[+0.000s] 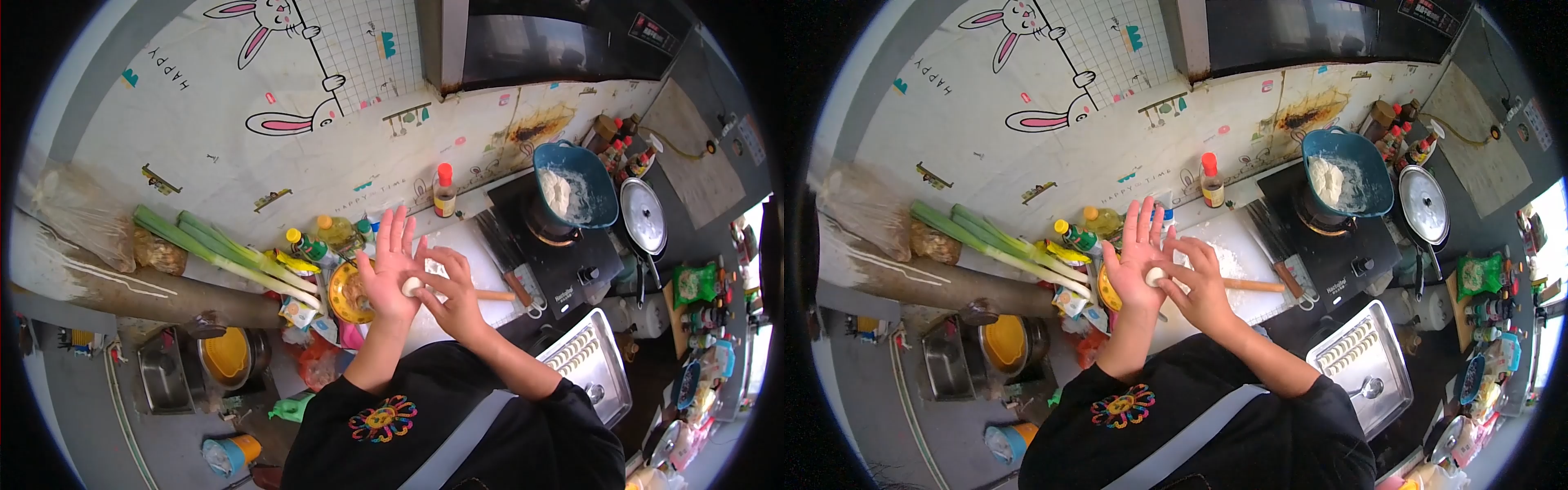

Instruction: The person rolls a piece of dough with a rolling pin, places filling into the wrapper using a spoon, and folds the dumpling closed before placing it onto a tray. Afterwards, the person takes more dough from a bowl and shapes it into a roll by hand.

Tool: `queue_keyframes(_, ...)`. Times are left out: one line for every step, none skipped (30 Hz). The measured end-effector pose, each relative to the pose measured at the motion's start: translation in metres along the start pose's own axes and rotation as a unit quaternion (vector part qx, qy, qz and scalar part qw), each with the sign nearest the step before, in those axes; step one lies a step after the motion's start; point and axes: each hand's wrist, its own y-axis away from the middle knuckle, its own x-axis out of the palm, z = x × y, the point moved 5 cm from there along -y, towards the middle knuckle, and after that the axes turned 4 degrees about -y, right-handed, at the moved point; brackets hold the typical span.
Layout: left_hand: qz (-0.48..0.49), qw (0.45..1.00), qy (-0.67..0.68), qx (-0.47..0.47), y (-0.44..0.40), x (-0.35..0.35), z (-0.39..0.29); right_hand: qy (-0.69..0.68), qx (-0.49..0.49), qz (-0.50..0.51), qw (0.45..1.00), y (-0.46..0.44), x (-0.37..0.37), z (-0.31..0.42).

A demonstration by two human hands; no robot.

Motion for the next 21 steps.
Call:
queue_keyframes(-0.025, 1.000, -0.015, -0.003, -0.002, -0.008, 0.003, -0.014, 0.004, 0.007, 1.000, 0.002, 0.002, 0.000)
queue_keyframes(-0.051, 0.998, -0.030, -0.006, -0.004, -0.015, 0.006, -0.035, -0.004, -0.003, 0.999, 0.002, 0.003, 0.001)
queue_keyframes(-0.076, 0.996, -0.045, -0.009, -0.006, -0.022, 0.009, -0.084, 0.050, 0.008, 0.995, 0.003, 0.006, -0.006)
queue_keyframes(-0.083, 0.996, -0.038, -0.016, -0.006, -0.026, 0.013, -0.131, 0.104, 0.019, 0.986, 0.005, 0.008, -0.015)
queue_keyframes(-0.068, 0.994, -0.078, -0.018, -0.006, -0.032, 0.018, -0.177, 0.158, 0.029, 0.971, 0.006, 0.010, -0.025)
queue_keyframes(-0.053, 0.991, -0.118, -0.020, -0.005, -0.040, 0.023, -0.170, 0.147, -0.004, 0.975, 0.005, 0.007, -0.031)
queue_keyframes(-0.036, 0.987, -0.158, -0.021, -0.005, -0.046, 0.028, -0.200, 0.206, -0.025, 0.958, 0.010, 0.007, -0.045)
queue_keyframes(-0.014, 0.990, -0.140, -0.033, -0.003, -0.048, 0.030, -0.205, 0.220, -0.046, 0.953, 0.011, 0.005, -0.056)
queue_keyframes(0.002, 0.977, -0.207, -0.051, 0.001, -0.051, 0.032, -0.211, 0.234, -0.067, 0.947, 0.012, 0.001, -0.065)
queue_keyframes(0.018, 0.959, -0.274, -0.068, 0.005, -0.052, 0.034, -0.213, 0.264, -0.070, 0.938, 0.015, -0.001, -0.073)
queue_keyframes(0.034, 0.936, -0.339, -0.084, 0.008, -0.053, 0.036, -0.230, 0.285, -0.074, 0.928, 0.017, -0.002, -0.076)
queue_keyframes(0.029, 0.921, -0.383, -0.059, 0.007, -0.059, 0.043, -0.248, 0.304, -0.078, 0.916, 0.019, -0.001, -0.079)
queue_keyframes(0.025, 0.913, -0.402, -0.068, 0.007, -0.062, 0.045, -0.266, 0.324, -0.082, 0.904, 0.021, -0.001, -0.083)
queue_keyframes(0.020, 0.903, -0.421, -0.077, 0.008, -0.065, 0.047, -0.253, 0.329, -0.070, 0.907, 0.025, 0.001, -0.092)
queue_keyframes(0.015, 0.894, -0.440, -0.086, 0.008, -0.069, 0.050, -0.268, 0.345, -0.069, 0.897, 0.029, 0.002, -0.099)
queue_keyframes(0.007, 0.892, -0.448, -0.050, 0.006, -0.081, 0.057, -0.282, 0.361, -0.070, 0.886, 0.033, 0.002, -0.105)
queue_keyframes(0.002, 0.898, -0.434, -0.077, 0.007, -0.083, 0.059, -0.296, 0.377, -0.070, 0.875, 0.036, 0.003, -0.108)
queue_keyframes(-0.004, 0.902, -0.419, -0.104, 0.008, -0.082, 0.058, -0.284, 0.369, -0.073, 0.882, 0.035, 0.002, -0.106)
queue_keyframes(-0.011, 0.905, -0.405, -0.131, 0.009, -0.083, 0.059, -0.265, 0.371, -0.054, 0.889, 0.036, 0.001, -0.108)
queue_keyframes(-0.009, 0.907, -0.399, -0.137, 0.010, -0.083, 0.060, -0.245, 0.372, -0.034, 0.894, 0.037, 0.000, -0.111)
queue_keyframes(0.000, 0.909, -0.396, -0.126, 0.010, -0.083, 0.063, -0.226, 0.375, -0.016, 0.899, 0.039, -0.001, -0.114)
